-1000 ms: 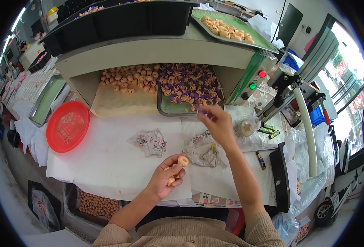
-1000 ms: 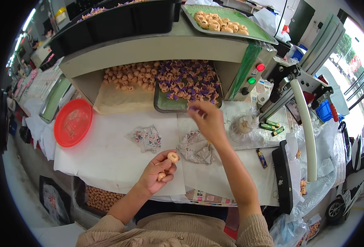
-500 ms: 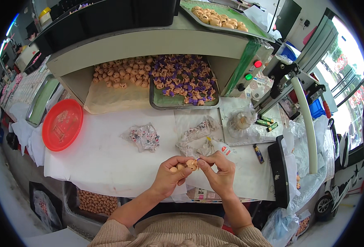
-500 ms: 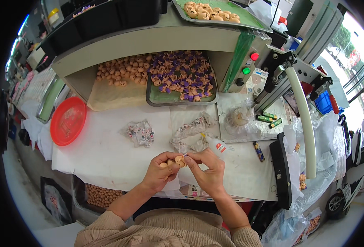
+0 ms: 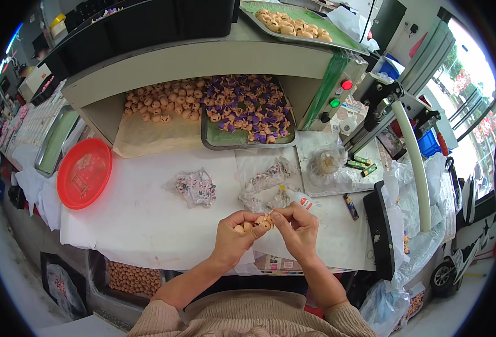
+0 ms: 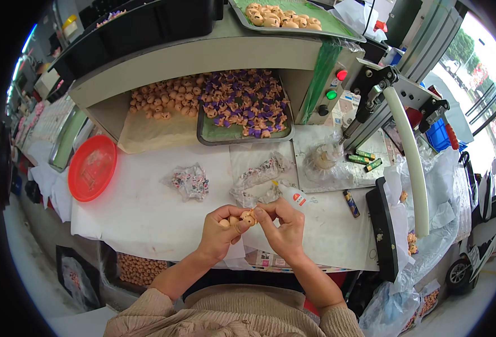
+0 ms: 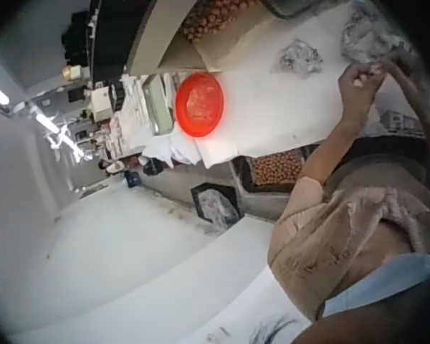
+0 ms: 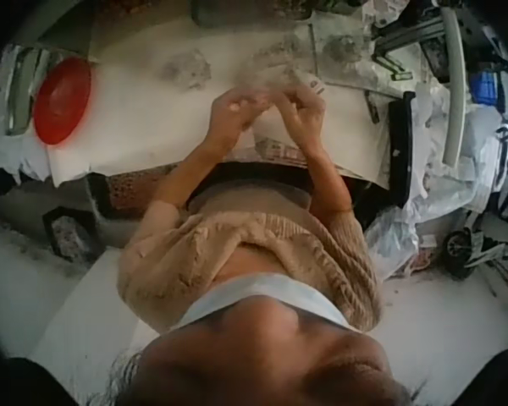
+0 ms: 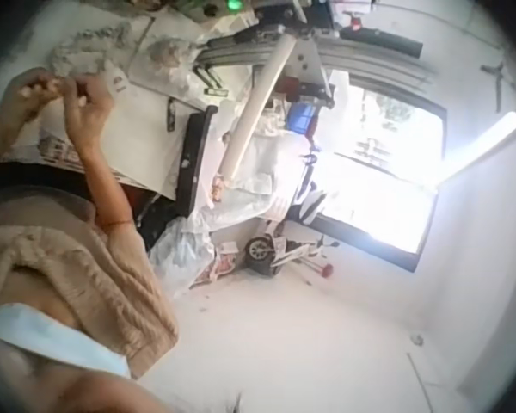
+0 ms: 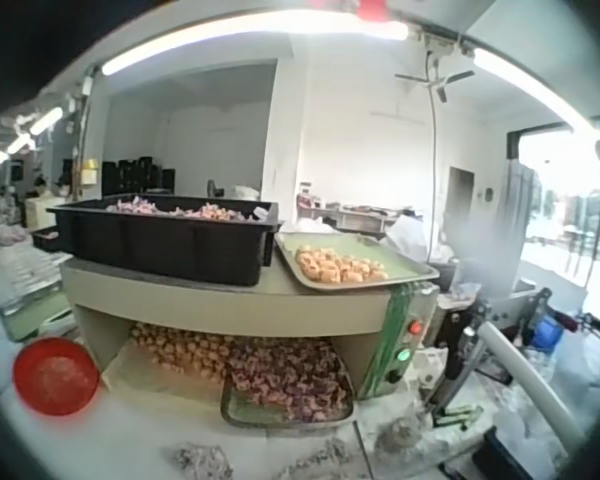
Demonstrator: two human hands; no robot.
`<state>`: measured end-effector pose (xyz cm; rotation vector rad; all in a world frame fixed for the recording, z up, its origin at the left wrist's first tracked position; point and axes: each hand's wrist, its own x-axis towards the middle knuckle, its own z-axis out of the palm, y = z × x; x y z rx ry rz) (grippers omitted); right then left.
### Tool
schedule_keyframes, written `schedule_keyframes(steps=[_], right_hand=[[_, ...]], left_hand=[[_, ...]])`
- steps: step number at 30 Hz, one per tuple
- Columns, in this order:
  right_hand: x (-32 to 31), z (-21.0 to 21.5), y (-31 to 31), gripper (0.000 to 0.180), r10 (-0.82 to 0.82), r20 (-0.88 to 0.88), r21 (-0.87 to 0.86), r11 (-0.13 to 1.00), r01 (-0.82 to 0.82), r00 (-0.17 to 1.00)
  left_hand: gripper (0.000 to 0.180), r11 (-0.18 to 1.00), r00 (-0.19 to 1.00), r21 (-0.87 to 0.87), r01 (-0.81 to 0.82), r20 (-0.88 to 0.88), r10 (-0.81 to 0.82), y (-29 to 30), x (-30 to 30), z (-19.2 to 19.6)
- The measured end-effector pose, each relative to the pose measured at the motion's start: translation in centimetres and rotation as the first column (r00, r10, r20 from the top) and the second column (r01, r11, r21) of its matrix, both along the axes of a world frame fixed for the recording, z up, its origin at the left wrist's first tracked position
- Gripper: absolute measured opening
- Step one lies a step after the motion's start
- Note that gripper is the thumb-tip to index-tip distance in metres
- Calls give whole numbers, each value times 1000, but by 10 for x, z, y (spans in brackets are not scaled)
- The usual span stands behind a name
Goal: Applying decorative chips to small clay objects using a squeeze bottle for adhesive or glaze.
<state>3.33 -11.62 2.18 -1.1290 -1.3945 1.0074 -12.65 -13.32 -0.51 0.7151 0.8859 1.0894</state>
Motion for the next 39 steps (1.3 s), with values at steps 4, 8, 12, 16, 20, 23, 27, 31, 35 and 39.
schedule_keyframes(steps=[4, 8, 12, 16, 20, 23, 27, 31, 35, 39], right_hand=[[4, 4, -1, 7, 15, 234, 107, 993, -41, 972], [6, 2, 2, 8, 47, 12, -19, 999, -46, 999], [19, 17, 5, 7, 54, 151, 12, 998, -56, 987], [84, 48, 40, 14, -450, 368, 675, 731, 99, 814], [121, 151, 72, 20, -768, 31, 910, 287, 300, 640], [144, 202, 100, 22, -849, 171, 961, 257, 107, 500], [156, 257, 141, 27, -499, 371, 820, 572, -23, 784], [152, 241, 124, 29, -631, 318, 732, 638, 239, 708], [156, 163, 61, 26, -751, 473, 645, 651, 400, 461], [170, 68, 63, 37, -463, 717, 237, 865, 442, 521]], left_hand=[[30, 983, 969, -108, 145, 217, -119, 6, -10, -3], [29, 989, 979, -62, 130, 165, -119, 7, -4, 0], [26, 988, 978, -52, 142, 158, -133, 10, 3, 4], [19, 977, 959, -117, 181, 243, -148, 16, 4, 10], [21, 969, 928, -132, 207, 340, -152, 18, 8, 11], [24, 958, 917, -115, 264, 336, -213, 24, 18, 13], [26, 932, 882, -68, 356, 355, -311, 28, 35, 31], [27, 929, 889, -65, 364, 322, -326, 34, 38, 45], [28, 950, 924, -51, 308, 255, -286, 43, 22, 49], [28, 959, 954, -60, 277, 138, -267, 61, 37, 58]])
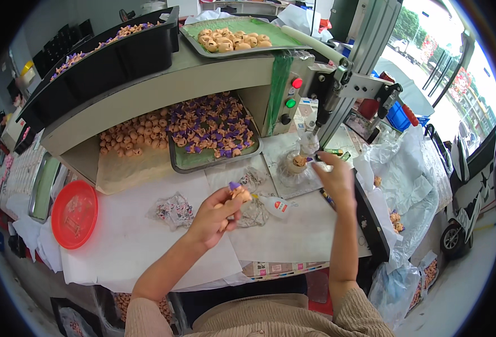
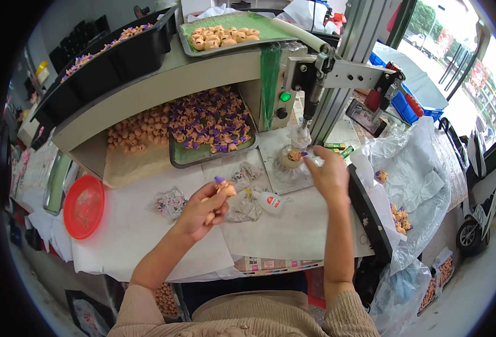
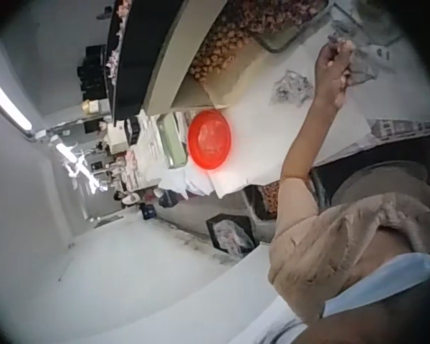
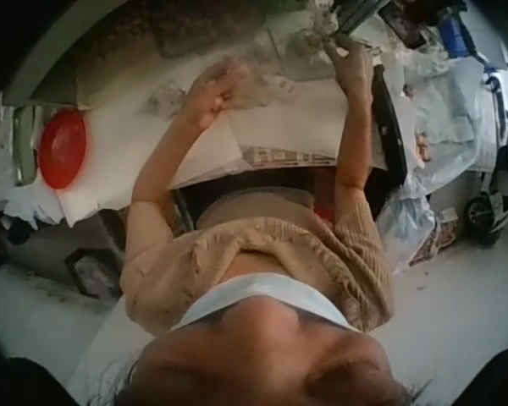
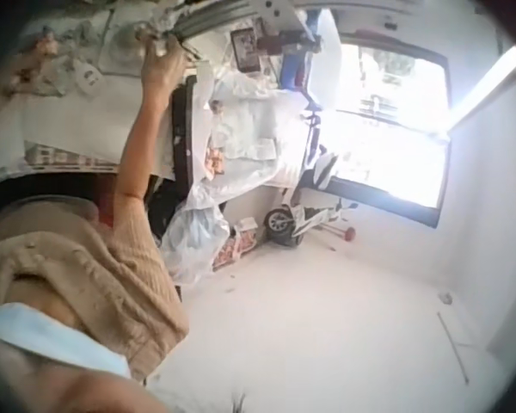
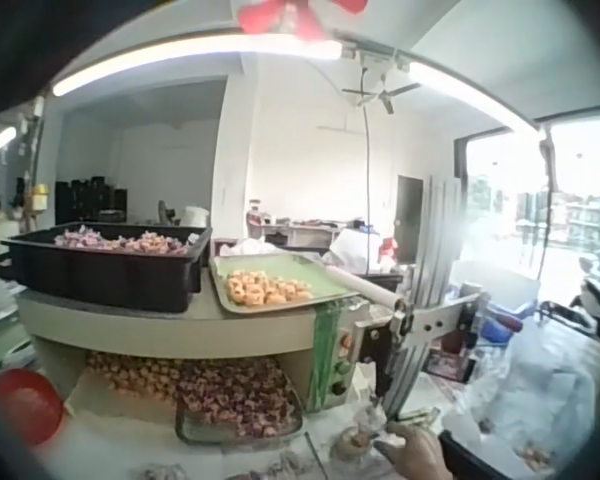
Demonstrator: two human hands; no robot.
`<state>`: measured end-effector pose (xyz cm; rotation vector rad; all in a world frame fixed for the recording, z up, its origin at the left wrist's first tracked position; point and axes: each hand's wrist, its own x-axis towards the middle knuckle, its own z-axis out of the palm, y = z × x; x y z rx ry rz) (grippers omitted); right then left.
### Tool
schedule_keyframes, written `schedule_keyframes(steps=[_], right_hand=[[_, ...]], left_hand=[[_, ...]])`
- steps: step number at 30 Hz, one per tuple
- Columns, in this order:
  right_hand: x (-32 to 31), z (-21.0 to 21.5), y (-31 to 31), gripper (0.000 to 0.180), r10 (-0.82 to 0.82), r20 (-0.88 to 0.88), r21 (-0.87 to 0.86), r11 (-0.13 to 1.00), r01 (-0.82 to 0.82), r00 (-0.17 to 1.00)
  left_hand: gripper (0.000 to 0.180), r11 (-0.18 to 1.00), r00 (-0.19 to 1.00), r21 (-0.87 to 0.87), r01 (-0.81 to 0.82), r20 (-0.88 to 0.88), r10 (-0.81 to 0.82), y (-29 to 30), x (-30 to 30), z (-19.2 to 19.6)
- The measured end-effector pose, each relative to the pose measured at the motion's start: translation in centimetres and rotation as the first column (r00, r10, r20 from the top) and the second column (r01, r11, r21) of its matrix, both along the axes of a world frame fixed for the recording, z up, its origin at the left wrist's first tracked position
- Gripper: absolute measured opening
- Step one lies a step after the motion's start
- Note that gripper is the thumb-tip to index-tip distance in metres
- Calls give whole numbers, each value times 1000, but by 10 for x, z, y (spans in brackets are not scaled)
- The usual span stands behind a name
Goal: Applying decorative chips to small clay objects using a squeeze bottle for adhesive or glaze.
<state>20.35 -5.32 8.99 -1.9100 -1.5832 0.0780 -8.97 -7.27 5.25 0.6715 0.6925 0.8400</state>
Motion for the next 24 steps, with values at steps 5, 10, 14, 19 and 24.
schedule_keyframes(steps=[5, 10, 14, 19, 24], right_hand=[[8, -60, 13, 23, 175, -71, 259, 954, -151, 982], [41, 6, -47, 16, -105, -64, 472, 873, 123, 992], [144, 24, -112, 18, -533, 137, 349, 815, 463, 835], [175, 16, -142, 18, -546, 226, 310, 825, 472, 807], [95, 48, -111, 17, -239, 41, 362, 908, 209, 970]], left_hand=[[28, 994, 988, 67, 90, -130, -81, 34, 56, 6], [28, 978, 954, 187, 97, -297, -37, 69, 91, -13], [24, 907, 932, 417, 60, -348, 99, 89, 136, -26], [23, 552, 805, 832, 54, -363, 470, 104, 174, -44], [23, 584, 785, 808, 79, -411, 463, 98, 186, -43]])
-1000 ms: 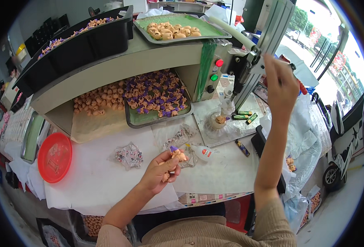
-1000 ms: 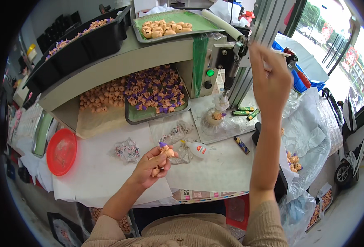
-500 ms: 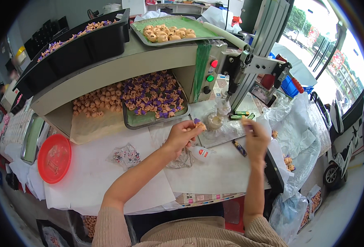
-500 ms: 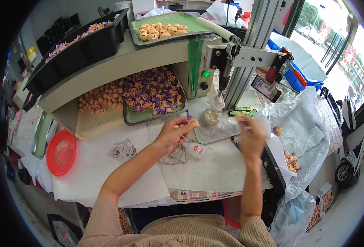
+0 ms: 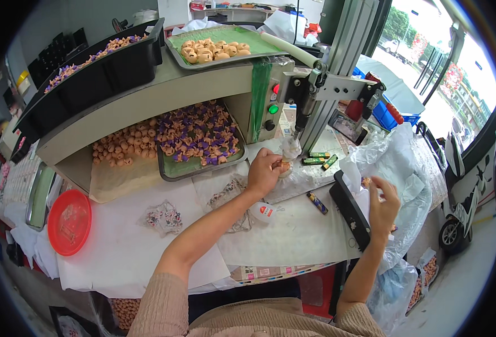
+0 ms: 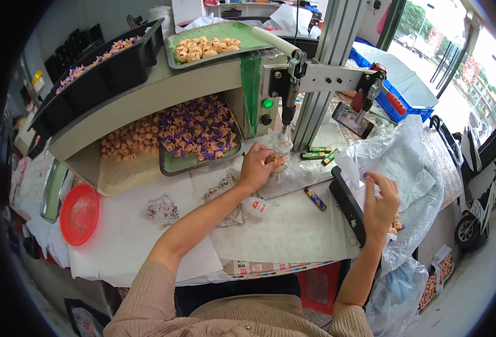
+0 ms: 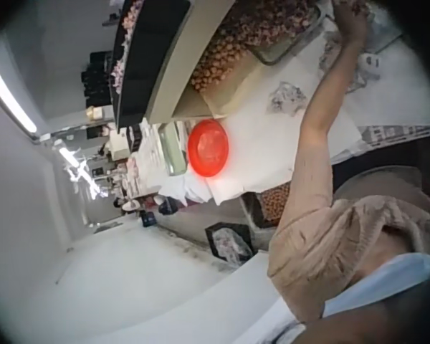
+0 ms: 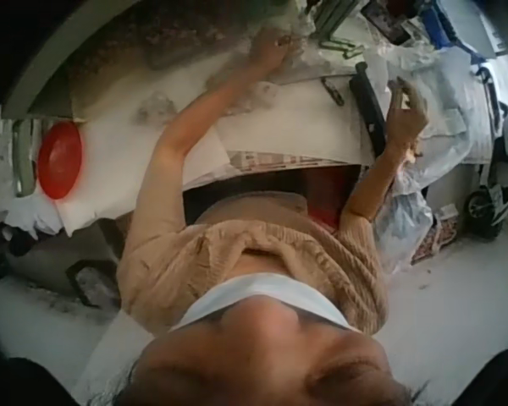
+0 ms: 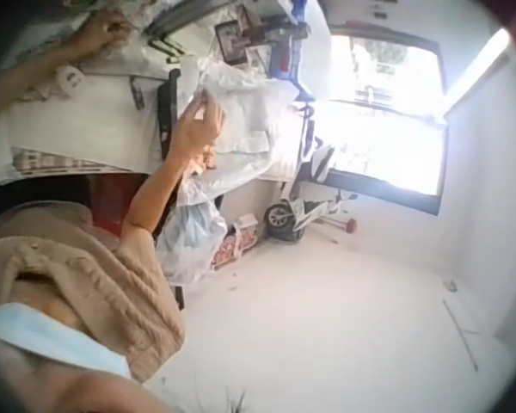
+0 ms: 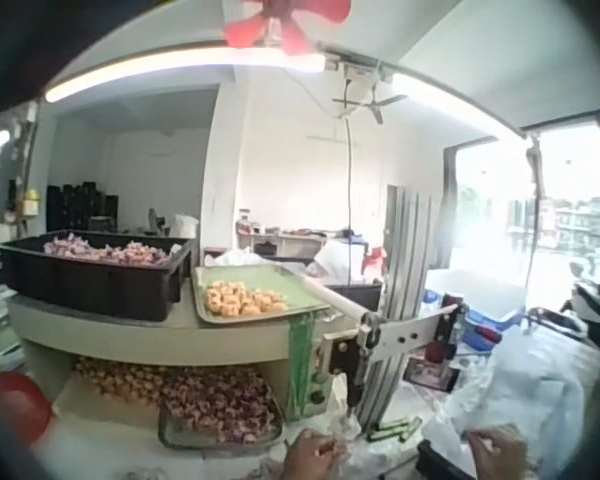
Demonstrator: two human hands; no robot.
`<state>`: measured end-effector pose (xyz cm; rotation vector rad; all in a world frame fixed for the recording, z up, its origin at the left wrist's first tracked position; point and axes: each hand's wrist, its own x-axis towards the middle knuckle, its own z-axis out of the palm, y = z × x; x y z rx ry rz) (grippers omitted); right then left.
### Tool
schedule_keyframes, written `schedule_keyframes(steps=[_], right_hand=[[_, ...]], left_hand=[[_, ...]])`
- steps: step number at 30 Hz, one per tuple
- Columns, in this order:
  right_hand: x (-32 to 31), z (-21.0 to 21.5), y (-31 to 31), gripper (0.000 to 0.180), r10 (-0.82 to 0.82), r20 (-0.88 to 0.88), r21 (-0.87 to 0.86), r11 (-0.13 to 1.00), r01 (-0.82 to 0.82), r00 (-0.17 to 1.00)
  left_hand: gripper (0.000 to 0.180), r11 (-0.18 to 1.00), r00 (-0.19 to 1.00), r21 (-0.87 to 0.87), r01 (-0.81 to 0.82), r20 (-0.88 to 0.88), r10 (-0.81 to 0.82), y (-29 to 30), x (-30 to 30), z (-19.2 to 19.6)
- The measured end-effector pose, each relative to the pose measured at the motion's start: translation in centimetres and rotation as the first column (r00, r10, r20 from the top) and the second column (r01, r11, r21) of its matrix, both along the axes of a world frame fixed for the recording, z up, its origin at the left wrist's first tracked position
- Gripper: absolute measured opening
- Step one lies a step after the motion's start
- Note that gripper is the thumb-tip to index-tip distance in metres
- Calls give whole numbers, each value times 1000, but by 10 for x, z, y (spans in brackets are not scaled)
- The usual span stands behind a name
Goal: Applying decorative chips to small clay objects using a squeeze bottle for adhesive or glaze.
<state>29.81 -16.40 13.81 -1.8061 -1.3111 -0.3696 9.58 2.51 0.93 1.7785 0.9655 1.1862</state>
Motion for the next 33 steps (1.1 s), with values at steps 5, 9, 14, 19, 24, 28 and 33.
schedule_keyframes(steps=[5, 9, 14, 19, 24, 28, 33], right_hand=[[-59, 43, 58, 19, 320, 206, 245, 898, -365, 925], [-83, 92, 130, 39, 264, 344, 404, 825, -396, 901], [-86, 140, 195, 66, 503, -228, 58, 862, -504, 834], [-93, 167, 147, 46, 760, -230, 571, 611, -548, 608], [-94, 161, 121, 22, 848, -190, 538, 512, -670, 495], [-87, 80, 105, 23, 818, 112, 630, 381, -677, 564], [-101, 37, 84, 28, 692, 82, 580, 552, -599, 717]], left_hand=[[22, 998, 986, -41, 40, 161, -33, 5, 11, -17], [21, 998, 995, -47, 49, 87, -45, -2, 13, -5], [23, 998, 997, -49, 25, 77, -21, -6, 12, -3], [22, 1000, 999, -10, 0, 42, 1, -9, 3, 4], [25, 1000, 991, -9, 26, 130, -25, -5, 2, -4], [31, 993, 998, 110, -49, 45, 45, -8, -14, -13], [27, 634, 890, -683, 361, 455, -16, -33, -74, 12]])
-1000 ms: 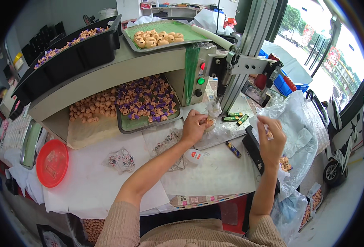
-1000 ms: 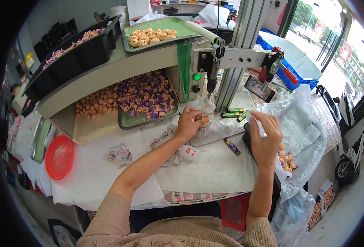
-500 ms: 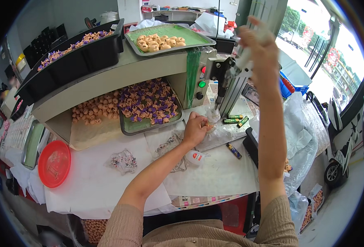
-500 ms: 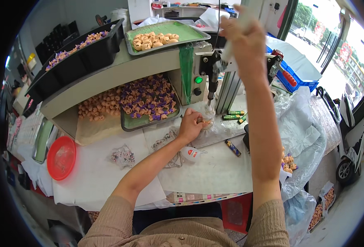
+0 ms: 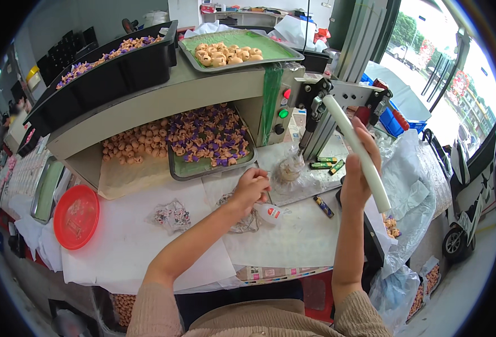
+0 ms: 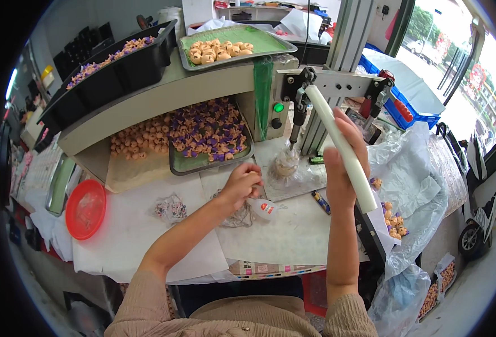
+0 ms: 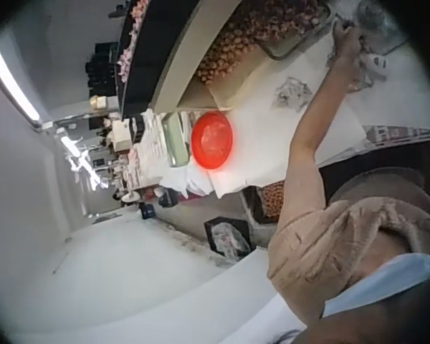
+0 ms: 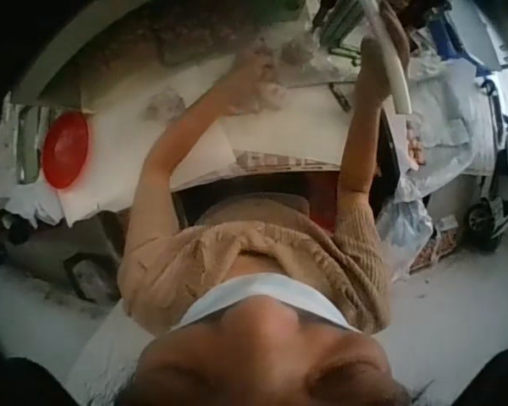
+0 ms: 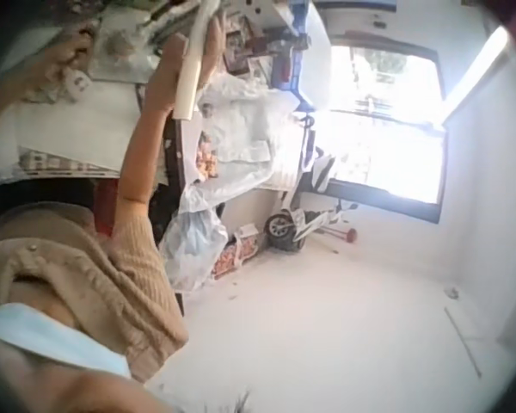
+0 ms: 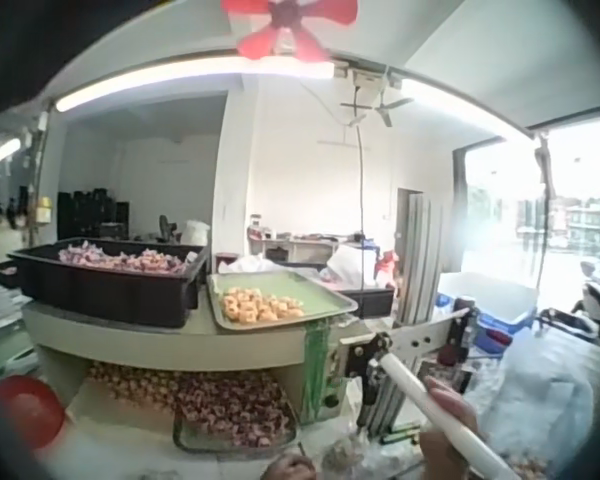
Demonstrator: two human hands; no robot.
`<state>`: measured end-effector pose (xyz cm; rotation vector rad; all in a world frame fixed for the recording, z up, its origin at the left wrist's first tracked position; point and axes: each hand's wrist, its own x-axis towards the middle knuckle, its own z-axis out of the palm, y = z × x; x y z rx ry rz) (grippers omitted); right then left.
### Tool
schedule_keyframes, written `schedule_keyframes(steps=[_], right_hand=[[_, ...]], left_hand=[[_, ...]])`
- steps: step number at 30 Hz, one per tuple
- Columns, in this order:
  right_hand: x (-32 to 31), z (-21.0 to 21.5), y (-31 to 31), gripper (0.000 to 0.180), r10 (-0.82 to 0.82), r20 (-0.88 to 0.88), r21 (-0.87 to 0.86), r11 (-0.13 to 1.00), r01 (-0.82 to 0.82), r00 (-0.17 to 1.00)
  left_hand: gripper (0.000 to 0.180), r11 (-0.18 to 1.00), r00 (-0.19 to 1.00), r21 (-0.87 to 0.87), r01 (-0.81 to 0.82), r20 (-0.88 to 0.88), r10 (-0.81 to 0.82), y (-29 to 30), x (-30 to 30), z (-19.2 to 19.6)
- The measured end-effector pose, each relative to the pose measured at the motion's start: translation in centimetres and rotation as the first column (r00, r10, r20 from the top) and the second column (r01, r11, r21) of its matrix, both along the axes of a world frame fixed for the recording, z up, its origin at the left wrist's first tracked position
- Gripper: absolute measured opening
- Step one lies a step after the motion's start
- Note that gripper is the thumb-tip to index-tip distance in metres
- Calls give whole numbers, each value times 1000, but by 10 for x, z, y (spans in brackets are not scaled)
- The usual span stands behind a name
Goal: Applying decorative chips to small clay objects using a squeeze bottle for adhesive or glaze.
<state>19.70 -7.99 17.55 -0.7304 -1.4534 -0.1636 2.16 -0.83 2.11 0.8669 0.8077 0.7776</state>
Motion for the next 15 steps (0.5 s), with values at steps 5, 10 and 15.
schedule_keyframes(steps=[5, 10, 15], right_hand=[[-18, -88, -38, 34, -125, 167, -551, 811, 198, 978], [-58, -166, -38, 38, -78, 322, -657, 700, 282, 943], [-65, -173, -37, 40, 10, 263, -799, 562, 212, 965]], left_hand=[[23, 913, 937, -406, 25, 328, 120, -32, -64, 15], [31, 924, 708, -265, 275, 706, -8, -57, -105, -27], [37, 899, 835, -438, 6, 497, 236, -92, -114, 8]])
